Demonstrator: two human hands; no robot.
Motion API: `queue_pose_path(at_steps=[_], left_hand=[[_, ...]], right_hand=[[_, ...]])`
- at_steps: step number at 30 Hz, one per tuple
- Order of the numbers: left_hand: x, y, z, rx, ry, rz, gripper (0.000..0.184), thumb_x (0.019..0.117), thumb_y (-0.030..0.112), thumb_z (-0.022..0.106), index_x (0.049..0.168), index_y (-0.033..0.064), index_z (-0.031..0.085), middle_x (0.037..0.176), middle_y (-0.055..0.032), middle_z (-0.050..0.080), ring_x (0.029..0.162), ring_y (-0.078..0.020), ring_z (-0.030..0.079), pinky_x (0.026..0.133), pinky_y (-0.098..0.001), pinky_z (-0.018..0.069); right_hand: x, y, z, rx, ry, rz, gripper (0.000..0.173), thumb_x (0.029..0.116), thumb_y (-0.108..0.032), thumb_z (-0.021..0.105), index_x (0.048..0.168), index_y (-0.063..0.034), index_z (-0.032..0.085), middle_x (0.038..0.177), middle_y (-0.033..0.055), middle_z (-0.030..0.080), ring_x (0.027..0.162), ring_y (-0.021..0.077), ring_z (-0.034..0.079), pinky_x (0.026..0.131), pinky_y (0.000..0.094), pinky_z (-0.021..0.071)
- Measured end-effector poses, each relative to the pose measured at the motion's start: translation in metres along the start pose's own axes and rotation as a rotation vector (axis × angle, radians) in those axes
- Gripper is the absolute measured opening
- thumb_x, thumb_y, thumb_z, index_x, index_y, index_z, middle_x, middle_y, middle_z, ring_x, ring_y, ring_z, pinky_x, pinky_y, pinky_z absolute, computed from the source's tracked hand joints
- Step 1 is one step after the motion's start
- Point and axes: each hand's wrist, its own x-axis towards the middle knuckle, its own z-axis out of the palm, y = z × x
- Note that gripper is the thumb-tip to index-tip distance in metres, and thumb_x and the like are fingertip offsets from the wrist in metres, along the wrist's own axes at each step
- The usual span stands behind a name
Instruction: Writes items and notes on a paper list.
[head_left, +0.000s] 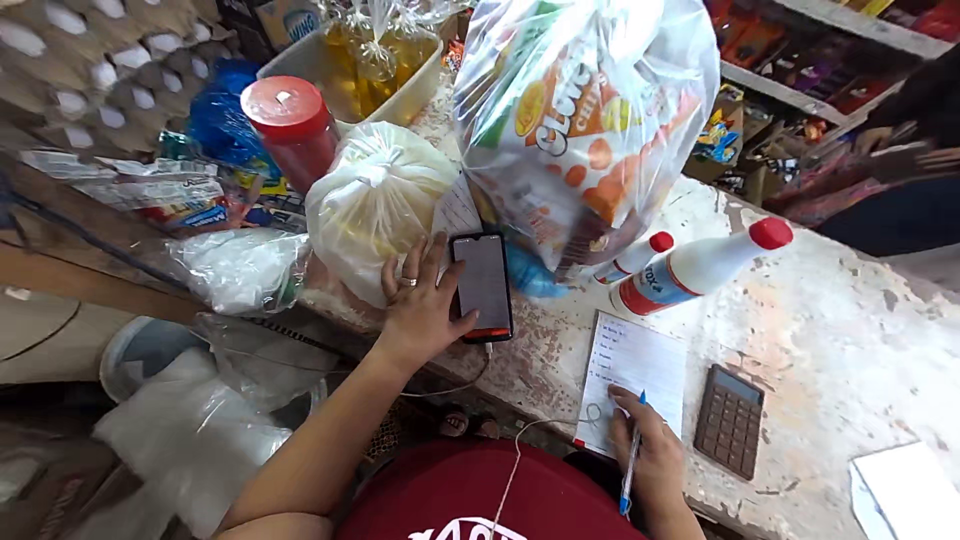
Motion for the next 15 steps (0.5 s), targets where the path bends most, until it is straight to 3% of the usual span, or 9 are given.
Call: queue_pose_path(at_steps=[5, 11, 15], left_hand=[[-0.0003, -0.0013, 0.002, 0.009, 0.001, 0.001, 0.076, 0.0813, 0.064, 0.07, 0.142, 0.0191, 0.06, 0.166, -0.0146, 0.031, 0.155, -0.0396, 0.022, 0.117, -0.0723, 0.012], [0.0, -0.0004, 0.0013, 0.018, -0.01, 0.006, 0.071, 0.0801, 0.061, 0.073, 0.137, 0.0203, 0.063, 0.167, -0.0144, 0.029, 0.155, -0.0394, 0.021, 0.117, -0.0721, 0.0119], [0.0006, 0.0004, -0.0002, 0.031, -0.031, -0.003, 0.074, 0.0793, 0.06, 0.075, 0.14, 0.0219, 0.061, 0.167, -0.0144, 0.028, 0.156, -0.0392, 0.02, 0.117, -0.0723, 0.0117]], right_hand=[[-0.0006, 0.0005, 0.0004, -0.009, 0.007, 0.003, 0.023, 0.0973, -0.011, 0.053, 0.104, -0.0004, 0.072, 0.111, 0.0158, 0.076, 0.101, 0.0253, 0.074, 0.084, 0.0332, 0.0586], [-0.0012, 0.0007, 0.0009, -0.017, 0.014, -0.003, 0.023, 0.0974, -0.012, 0.052, 0.104, -0.0014, 0.071, 0.11, 0.0152, 0.077, 0.101, 0.0249, 0.074, 0.083, 0.0325, 0.0586], [-0.0006, 0.0, 0.0006, -0.018, 0.013, -0.004, 0.023, 0.098, -0.012, 0.052, 0.104, -0.0014, 0.071, 0.111, 0.0149, 0.076, 0.1, 0.0251, 0.074, 0.083, 0.0329, 0.0586]])
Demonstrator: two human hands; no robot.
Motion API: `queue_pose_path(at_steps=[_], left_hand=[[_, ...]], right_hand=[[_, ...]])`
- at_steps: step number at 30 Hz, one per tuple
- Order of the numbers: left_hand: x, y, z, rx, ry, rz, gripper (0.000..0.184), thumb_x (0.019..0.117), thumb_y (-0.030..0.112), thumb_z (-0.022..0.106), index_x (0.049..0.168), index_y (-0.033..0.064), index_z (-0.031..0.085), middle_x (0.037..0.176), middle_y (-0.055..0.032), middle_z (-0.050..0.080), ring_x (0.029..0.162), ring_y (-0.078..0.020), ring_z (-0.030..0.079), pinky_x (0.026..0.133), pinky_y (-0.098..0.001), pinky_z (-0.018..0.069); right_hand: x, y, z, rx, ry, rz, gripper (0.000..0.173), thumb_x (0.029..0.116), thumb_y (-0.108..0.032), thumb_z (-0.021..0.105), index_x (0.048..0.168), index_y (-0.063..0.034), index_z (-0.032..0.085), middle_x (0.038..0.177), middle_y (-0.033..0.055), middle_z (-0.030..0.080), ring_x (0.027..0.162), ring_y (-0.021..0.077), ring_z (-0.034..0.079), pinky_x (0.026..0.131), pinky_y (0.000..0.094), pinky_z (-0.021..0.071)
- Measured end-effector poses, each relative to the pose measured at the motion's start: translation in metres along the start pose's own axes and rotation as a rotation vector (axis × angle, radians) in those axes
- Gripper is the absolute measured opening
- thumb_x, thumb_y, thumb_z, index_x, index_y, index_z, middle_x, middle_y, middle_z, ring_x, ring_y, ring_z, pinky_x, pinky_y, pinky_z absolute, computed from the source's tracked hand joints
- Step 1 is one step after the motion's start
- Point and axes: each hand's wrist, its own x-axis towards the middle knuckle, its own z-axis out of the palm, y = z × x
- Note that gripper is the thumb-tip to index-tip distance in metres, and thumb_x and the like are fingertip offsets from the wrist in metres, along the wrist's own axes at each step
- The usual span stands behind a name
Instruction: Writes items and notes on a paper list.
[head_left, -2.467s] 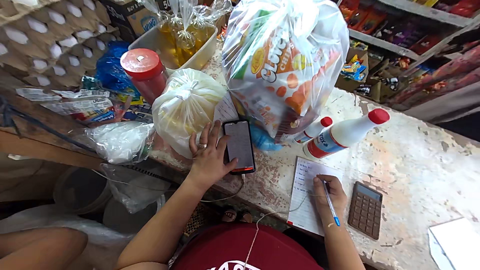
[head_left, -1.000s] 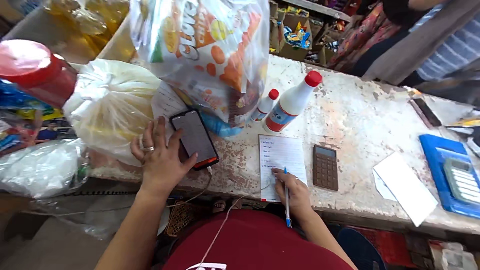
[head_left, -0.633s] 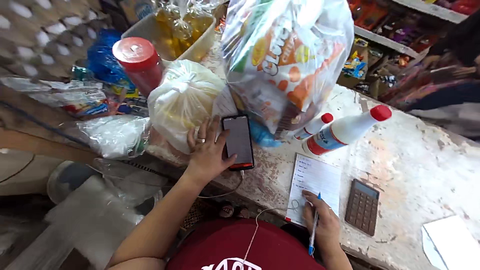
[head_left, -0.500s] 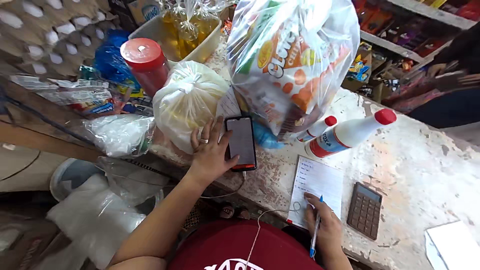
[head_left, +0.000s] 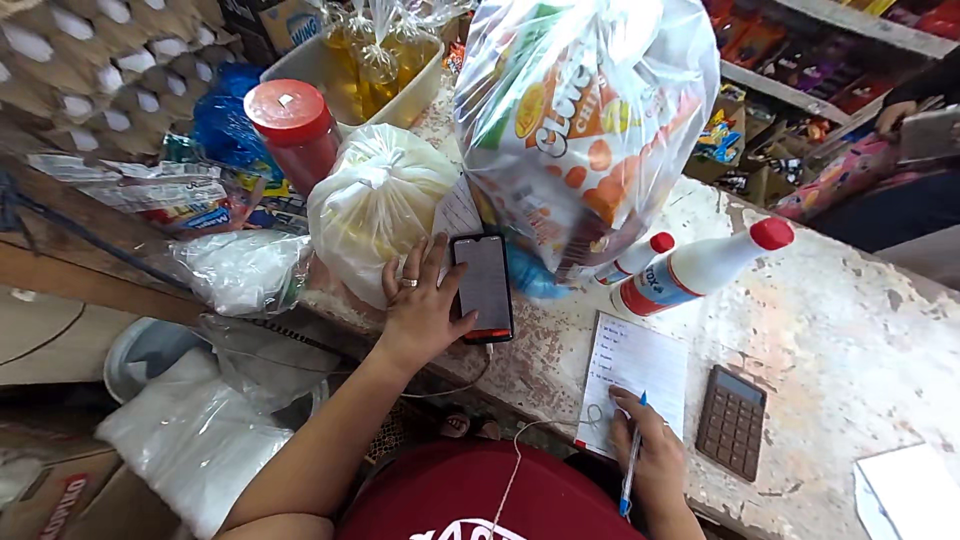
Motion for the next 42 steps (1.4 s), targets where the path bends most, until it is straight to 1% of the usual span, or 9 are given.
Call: queue_pose_path(at_steps=[6, 10, 17, 23, 29, 34, 39, 41, 42], left_hand=[[0.0008, 0.0002, 0.0002, 0.023, 0.001, -0.007, 0.076, 0.0803, 0.061, 0.074, 0.144, 0.0229, 0.059, 0.168, -0.0147, 0.028, 0.156, -0.0394, 0.02, 0.116, -0.0717, 0.0128], [0.0018, 0.0005, -0.0001, 0.044, -0.003, -0.011, 0.075, 0.0815, 0.062, 0.072, 0.145, 0.0244, 0.057, 0.168, -0.0147, 0.027, 0.155, -0.039, 0.022, 0.116, -0.0699, 0.0153], [0.0019, 0.0017, -0.0021, 0.021, -0.01, -0.023, 0.075, 0.0808, 0.06, 0.074, 0.145, 0.0244, 0.057, 0.167, -0.0151, 0.029, 0.154, -0.0404, 0.023, 0.115, -0.0716, 0.0165], [0.0015, 0.002, -0.0027, 0.028, -0.005, -0.023, 0.075, 0.0815, 0.06, 0.073, 0.145, 0.0239, 0.057, 0.167, -0.0148, 0.028, 0.154, -0.0398, 0.023, 0.116, -0.0709, 0.0154], [0.002, 0.0013, -0.0018, 0.04, -0.017, -0.024, 0.076, 0.0823, 0.062, 0.071, 0.146, 0.0244, 0.057, 0.168, -0.0146, 0.027, 0.155, -0.0386, 0.022, 0.116, -0.0698, 0.0149], [0.0023, 0.0021, -0.0024, 0.055, -0.025, -0.028, 0.076, 0.0828, 0.063, 0.07, 0.147, 0.025, 0.055, 0.168, -0.014, 0.026, 0.155, -0.0383, 0.022, 0.116, -0.0692, 0.0146], [0.0027, 0.0029, -0.0004, 0.058, -0.014, -0.03, 0.077, 0.0824, 0.064, 0.07, 0.147, 0.0246, 0.055, 0.168, -0.0141, 0.027, 0.155, -0.0381, 0.022, 0.117, -0.0685, 0.0148], [0.003, 0.0026, -0.0017, 0.04, -0.005, -0.027, 0.078, 0.0824, 0.066, 0.068, 0.147, 0.0257, 0.055, 0.167, -0.0138, 0.028, 0.154, -0.039, 0.023, 0.116, -0.0691, 0.016], [0.0038, 0.0018, -0.0065, 0.004, 0.005, -0.022, 0.076, 0.0825, 0.066, 0.068, 0.146, 0.0259, 0.056, 0.166, -0.014, 0.03, 0.153, -0.0409, 0.025, 0.114, -0.0704, 0.018]], right_hand=[[0.0002, 0.0003, 0.0003, -0.002, 0.005, -0.008, 0.023, 0.0979, -0.013, 0.051, 0.104, -0.0017, 0.071, 0.111, 0.0145, 0.077, 0.1, 0.0239, 0.074, 0.083, 0.0317, 0.0581], [0.0, 0.0003, 0.0001, 0.001, 0.007, -0.01, 0.023, 0.0983, -0.013, 0.051, 0.105, -0.0018, 0.071, 0.111, 0.0149, 0.076, 0.101, 0.024, 0.074, 0.083, 0.0312, 0.0578], [0.0005, -0.0015, -0.0003, -0.013, 0.01, 0.0, 0.023, 0.098, -0.013, 0.051, 0.104, -0.0023, 0.071, 0.11, 0.0146, 0.077, 0.099, 0.0251, 0.075, 0.08, 0.0337, 0.0585], [-0.0003, -0.0006, -0.0002, -0.007, 0.001, 0.003, 0.024, 0.0979, -0.012, 0.051, 0.105, -0.0016, 0.071, 0.111, 0.0148, 0.077, 0.1, 0.0251, 0.074, 0.082, 0.0337, 0.0585], [0.0004, -0.0018, -0.0002, -0.008, 0.005, 0.006, 0.024, 0.0975, -0.012, 0.051, 0.104, -0.0016, 0.071, 0.111, 0.0146, 0.077, 0.101, 0.0243, 0.074, 0.084, 0.0316, 0.0579], [0.0005, -0.0017, -0.0001, -0.019, 0.006, 0.004, 0.024, 0.0969, -0.012, 0.051, 0.104, -0.0023, 0.072, 0.111, 0.0143, 0.077, 0.1, 0.0244, 0.075, 0.082, 0.0317, 0.0582], [0.0005, -0.0007, 0.0001, -0.007, 0.012, -0.004, 0.023, 0.0978, -0.012, 0.051, 0.104, -0.0024, 0.071, 0.11, 0.0143, 0.077, 0.1, 0.0238, 0.074, 0.082, 0.031, 0.0578], [0.0009, -0.001, -0.0001, -0.01, 0.014, -0.004, 0.023, 0.0973, -0.012, 0.051, 0.103, -0.002, 0.071, 0.11, 0.0146, 0.077, 0.1, 0.0239, 0.074, 0.082, 0.0308, 0.0582], [0.0014, -0.001, -0.0004, -0.012, 0.012, -0.005, 0.023, 0.0972, -0.012, 0.051, 0.103, -0.002, 0.071, 0.11, 0.0145, 0.077, 0.1, 0.0238, 0.074, 0.082, 0.0308, 0.058]])
